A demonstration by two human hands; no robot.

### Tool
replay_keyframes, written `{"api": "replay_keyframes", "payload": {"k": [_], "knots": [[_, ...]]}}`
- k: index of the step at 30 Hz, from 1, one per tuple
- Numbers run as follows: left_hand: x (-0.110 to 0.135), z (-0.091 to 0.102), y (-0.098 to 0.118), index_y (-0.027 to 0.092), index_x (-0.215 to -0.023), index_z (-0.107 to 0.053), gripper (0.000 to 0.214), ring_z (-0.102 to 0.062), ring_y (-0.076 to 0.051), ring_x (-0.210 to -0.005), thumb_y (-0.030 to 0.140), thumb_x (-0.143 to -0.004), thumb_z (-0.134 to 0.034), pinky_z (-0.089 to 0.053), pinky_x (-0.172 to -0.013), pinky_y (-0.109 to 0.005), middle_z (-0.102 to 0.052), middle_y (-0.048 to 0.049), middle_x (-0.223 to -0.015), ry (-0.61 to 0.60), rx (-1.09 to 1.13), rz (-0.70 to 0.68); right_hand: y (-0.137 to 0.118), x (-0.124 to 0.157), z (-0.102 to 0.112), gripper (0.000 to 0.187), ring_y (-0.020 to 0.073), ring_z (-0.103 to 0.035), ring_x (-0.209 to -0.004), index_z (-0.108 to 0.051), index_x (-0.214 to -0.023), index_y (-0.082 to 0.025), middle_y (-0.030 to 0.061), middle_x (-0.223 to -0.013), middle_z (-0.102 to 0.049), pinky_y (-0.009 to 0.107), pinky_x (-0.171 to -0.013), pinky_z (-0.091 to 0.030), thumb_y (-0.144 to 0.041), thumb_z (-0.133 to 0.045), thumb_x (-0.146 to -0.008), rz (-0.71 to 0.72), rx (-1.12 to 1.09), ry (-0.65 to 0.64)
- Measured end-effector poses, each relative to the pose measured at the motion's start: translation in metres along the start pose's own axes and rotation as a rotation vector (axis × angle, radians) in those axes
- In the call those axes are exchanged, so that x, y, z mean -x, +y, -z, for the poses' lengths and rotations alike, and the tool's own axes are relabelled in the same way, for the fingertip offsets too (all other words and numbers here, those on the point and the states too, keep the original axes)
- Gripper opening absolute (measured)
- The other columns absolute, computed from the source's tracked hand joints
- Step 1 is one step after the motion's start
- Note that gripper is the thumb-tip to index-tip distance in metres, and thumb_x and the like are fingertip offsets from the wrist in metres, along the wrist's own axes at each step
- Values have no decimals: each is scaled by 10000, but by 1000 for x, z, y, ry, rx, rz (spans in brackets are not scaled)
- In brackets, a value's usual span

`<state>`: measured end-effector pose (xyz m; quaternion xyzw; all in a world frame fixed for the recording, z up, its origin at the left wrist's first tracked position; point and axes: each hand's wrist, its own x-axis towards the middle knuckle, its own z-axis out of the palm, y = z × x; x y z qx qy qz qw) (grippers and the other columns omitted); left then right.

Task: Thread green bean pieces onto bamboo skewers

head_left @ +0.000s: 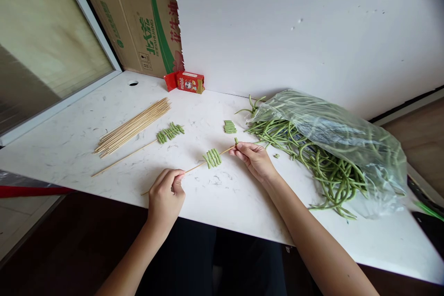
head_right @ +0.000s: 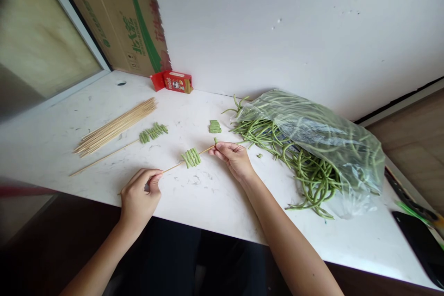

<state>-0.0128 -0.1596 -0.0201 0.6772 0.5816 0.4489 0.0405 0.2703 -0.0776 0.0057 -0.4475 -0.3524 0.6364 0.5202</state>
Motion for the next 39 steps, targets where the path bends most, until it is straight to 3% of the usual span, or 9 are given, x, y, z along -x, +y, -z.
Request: {"api": "replay_keyframes", "payload": {"k": [15,22,39], "knots": [[-1,1,0,205,-914,-710,205,-721,-177,-855,55,-930,-572,-544,-768,-262,-756,-30,-896,11,-3,19,0,1,2,318,205,-809,-891,-841,-894,-164,121,-955,-837,235,-797,-665,-396,-964,-716,-57,29,-35],[-1,1,0,208,-912,-709,205,-721,-178,-841,57,-923,-572,-544,-756,-265,-758,-31,-886,19,-9,20,-1,3,1,320,185,-810,-910,-842,-875,-140,133,-946,-837,166,-814,-648,-388,-967,-717,-102,-6,-68],[0,1,1,206,-909,-709,206,-722,-184,-839,76,-934,-550,-557,-745,-267,-755,-46,-887,20,-4,28,0,11,-12,314,204,-801,-925,-834,-858,-161,128,-940,-839,243,-834,-652,-437,-936,-747,-66,73,-78]]}}
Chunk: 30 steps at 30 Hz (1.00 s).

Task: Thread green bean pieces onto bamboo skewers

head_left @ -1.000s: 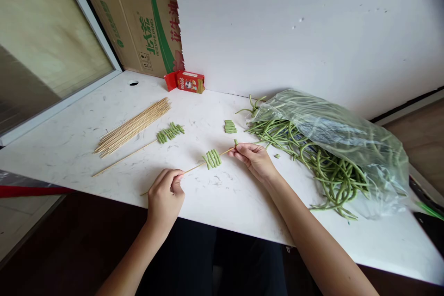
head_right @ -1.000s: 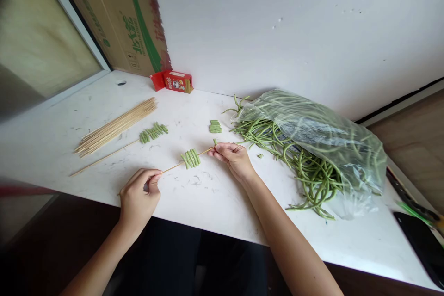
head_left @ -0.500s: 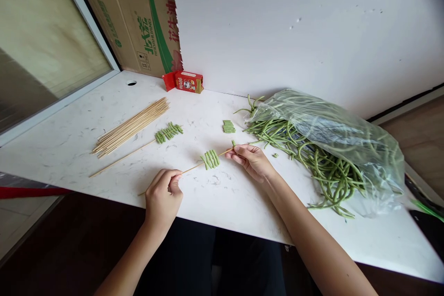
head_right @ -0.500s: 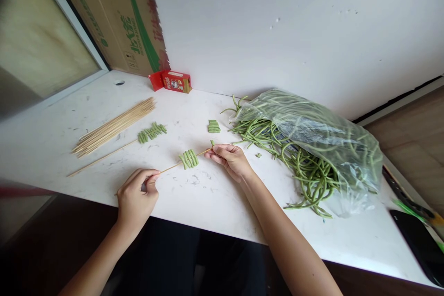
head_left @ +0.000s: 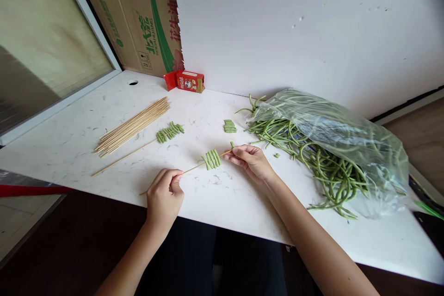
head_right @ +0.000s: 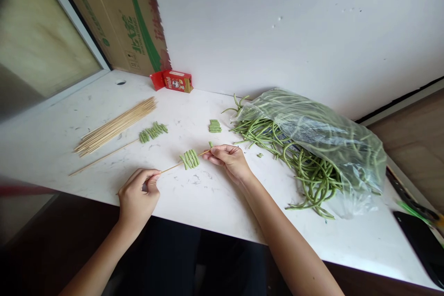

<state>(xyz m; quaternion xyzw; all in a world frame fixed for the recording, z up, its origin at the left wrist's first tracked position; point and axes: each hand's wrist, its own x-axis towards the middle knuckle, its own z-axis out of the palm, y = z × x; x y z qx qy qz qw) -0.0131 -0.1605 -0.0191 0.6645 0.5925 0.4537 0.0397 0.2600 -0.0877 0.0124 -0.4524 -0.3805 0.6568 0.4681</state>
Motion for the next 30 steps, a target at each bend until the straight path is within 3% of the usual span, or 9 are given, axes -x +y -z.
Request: {"api": "replay_keyframes", "payload": {"k": [9,15,30], "knots": [[1,-1,-1,200,-942,-703,147,-713,-180,-830,133,-970,-574,-553,-722,-264,-748,-55,-901,11,34,10,-6,2,0,287,226,-785,-913,-830,-938,-196,108,-1014,-827,285,-724,-655,-455,-854,-817,63,-14,-1],[0,0,0,197,-947,-700,141,-707,-175,-834,121,-970,-583,-550,-741,-263,-740,-48,-900,10,41,7,-5,0,6,197,158,-655,-794,-831,-861,-220,45,-891,-760,210,-554,-559,-368,-900,-751,68,-8,23],[1,-1,-2,192,-945,-699,161,-709,-167,-842,74,-940,-591,-552,-750,-248,-733,-35,-892,24,42,2,-5,-1,6,248,105,-589,-622,-855,-850,-234,10,-804,-754,258,-562,-528,-359,-978,-675,101,-3,8]]}}
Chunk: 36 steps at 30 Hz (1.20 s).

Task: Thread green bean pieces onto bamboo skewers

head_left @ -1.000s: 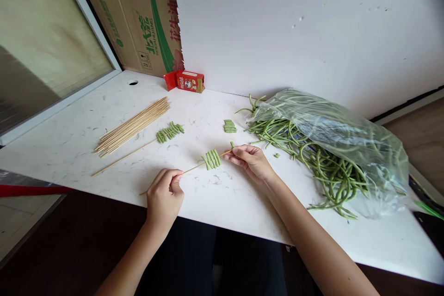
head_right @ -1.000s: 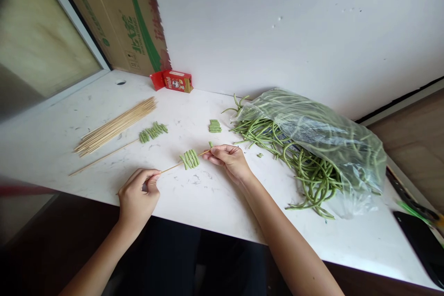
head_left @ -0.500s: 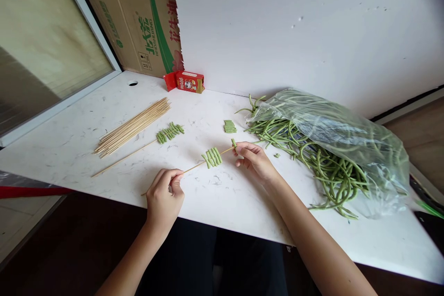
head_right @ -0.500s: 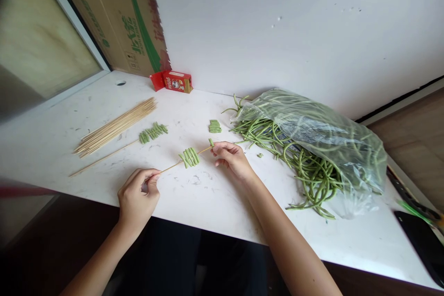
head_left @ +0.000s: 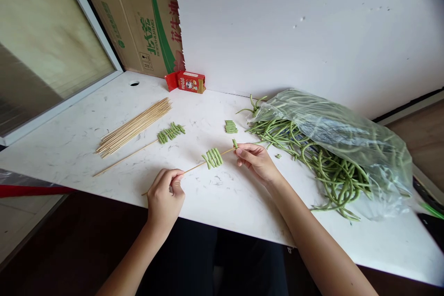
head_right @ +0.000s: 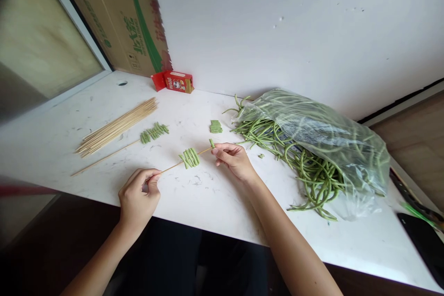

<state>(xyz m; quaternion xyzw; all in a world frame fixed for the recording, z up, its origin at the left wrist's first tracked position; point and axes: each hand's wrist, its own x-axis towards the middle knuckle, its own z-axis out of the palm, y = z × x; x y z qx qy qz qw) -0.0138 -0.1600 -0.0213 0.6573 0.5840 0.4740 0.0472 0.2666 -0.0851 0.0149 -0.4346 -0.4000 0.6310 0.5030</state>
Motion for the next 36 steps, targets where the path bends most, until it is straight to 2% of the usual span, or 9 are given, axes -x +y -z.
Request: {"api": "replay_keyframes", "payload": {"k": [4,11,15,22,29,36], "knots": [[0,-1,0,195,-949,-700,164,-710,-164,-850,68,-937,-596,-553,-760,-248,-731,-31,-893,0,7,-2,1,0,2,241,107,-591,-623,-854,-876,-240,8,-779,-728,259,-572,-518,-386,-959,-715,15,33,-22],[-1,1,0,194,-954,-697,170,-709,-162,-850,63,-944,-589,-549,-760,-247,-727,-31,-892,-8,27,-17,-1,-2,3,250,123,-610,-703,-836,-872,-245,24,-908,-722,288,-663,-556,-417,-950,-732,126,144,-2],[-1,1,1,195,-947,-694,170,-708,-165,-845,65,-948,-584,-549,-755,-252,-725,-34,-888,-10,29,-19,2,-3,4,260,127,-628,-715,-832,-920,-245,24,-918,-723,295,-690,-566,-432,-925,-767,132,153,-13],[-1,0,-1,196,-950,-689,170,-706,-168,-847,67,-947,-579,-548,-761,-259,-722,-34,-891,-2,12,-7,-3,-4,6,254,133,-614,-750,-828,-911,-241,22,-891,-696,287,-718,-586,-431,-920,-771,147,76,33],[-2,1,1,193,-954,-691,158,-702,-171,-832,86,-961,-576,-547,-740,-262,-724,-42,-891,23,6,-15,-5,-3,-1,254,166,-619,-825,-826,-939,-253,38,-912,-706,334,-787,-593,-452,-895,-798,162,-2,62],[0,0,0,194,-962,-693,134,-705,-171,-847,110,-973,-589,-551,-760,-265,-730,-43,-905,29,-5,2,-2,-3,-1,277,146,-598,-803,-818,-965,-225,35,-900,-683,301,-774,-570,-464,-865,-832,100,-49,1]]}}
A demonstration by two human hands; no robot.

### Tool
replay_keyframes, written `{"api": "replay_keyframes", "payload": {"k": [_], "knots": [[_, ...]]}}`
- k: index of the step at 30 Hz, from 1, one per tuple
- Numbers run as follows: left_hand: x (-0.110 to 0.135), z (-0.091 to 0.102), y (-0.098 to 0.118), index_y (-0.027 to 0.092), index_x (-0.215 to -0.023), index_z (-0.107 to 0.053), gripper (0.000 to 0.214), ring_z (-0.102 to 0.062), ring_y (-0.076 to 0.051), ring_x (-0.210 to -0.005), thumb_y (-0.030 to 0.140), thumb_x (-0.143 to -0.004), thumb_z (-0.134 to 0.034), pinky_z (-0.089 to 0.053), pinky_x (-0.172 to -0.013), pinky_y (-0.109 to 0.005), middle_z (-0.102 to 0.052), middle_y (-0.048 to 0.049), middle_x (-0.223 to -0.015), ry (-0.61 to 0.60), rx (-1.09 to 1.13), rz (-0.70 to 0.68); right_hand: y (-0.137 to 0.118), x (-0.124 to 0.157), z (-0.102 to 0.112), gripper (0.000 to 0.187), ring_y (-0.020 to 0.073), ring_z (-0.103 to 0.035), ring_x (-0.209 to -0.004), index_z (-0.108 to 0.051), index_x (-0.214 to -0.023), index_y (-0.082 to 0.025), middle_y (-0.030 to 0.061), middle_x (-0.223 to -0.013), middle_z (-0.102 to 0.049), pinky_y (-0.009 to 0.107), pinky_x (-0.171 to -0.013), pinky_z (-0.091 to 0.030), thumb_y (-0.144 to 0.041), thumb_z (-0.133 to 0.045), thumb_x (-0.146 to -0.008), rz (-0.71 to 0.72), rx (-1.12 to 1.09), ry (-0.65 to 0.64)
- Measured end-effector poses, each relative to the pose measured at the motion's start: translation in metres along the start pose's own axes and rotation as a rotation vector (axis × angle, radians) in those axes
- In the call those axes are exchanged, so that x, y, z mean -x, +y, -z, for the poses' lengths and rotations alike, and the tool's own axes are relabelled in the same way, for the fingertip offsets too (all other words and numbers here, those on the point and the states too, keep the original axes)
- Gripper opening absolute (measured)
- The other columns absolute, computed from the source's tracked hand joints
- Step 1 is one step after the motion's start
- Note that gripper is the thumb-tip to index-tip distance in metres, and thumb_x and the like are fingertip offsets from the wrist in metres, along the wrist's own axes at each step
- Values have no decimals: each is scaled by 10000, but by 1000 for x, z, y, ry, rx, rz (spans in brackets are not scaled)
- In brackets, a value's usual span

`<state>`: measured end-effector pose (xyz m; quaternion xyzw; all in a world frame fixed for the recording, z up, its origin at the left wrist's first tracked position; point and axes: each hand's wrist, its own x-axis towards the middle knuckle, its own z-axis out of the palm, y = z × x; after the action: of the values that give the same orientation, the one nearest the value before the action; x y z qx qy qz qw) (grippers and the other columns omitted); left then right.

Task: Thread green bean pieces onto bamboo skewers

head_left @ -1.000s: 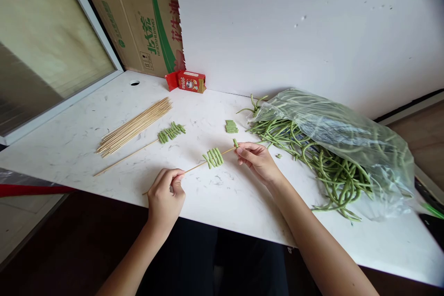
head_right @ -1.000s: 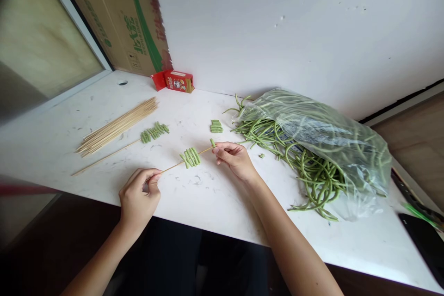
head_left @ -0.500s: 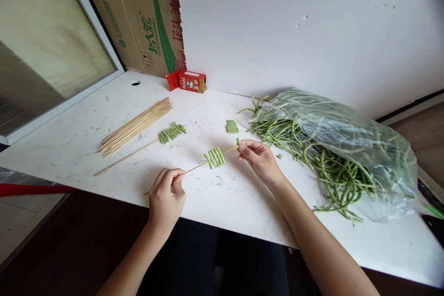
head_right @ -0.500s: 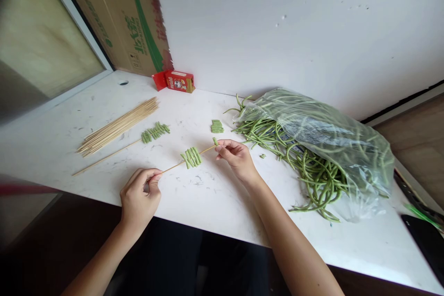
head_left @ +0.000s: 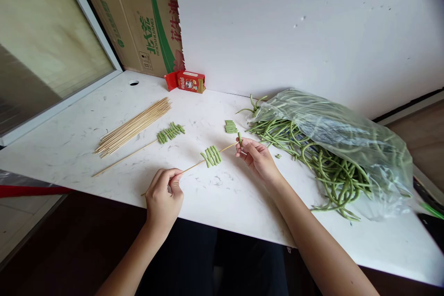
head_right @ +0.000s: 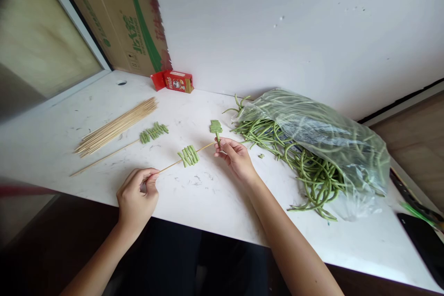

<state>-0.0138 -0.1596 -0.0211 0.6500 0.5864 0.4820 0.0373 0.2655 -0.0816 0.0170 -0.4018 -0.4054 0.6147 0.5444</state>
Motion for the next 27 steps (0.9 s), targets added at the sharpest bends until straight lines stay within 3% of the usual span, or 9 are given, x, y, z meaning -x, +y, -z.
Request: {"api": "replay_keyframes", "payload": {"k": [27], "knots": [[-1,1,2,192,-959,-691,134,-701,-179,-842,117,-973,-580,-544,-751,-272,-730,-53,-903,-18,-13,-8,-3,3,-4,310,137,-584,-762,-812,-985,-201,27,-859,-671,283,-752,-556,-482,-825,-854,-51,-19,-17]]}}
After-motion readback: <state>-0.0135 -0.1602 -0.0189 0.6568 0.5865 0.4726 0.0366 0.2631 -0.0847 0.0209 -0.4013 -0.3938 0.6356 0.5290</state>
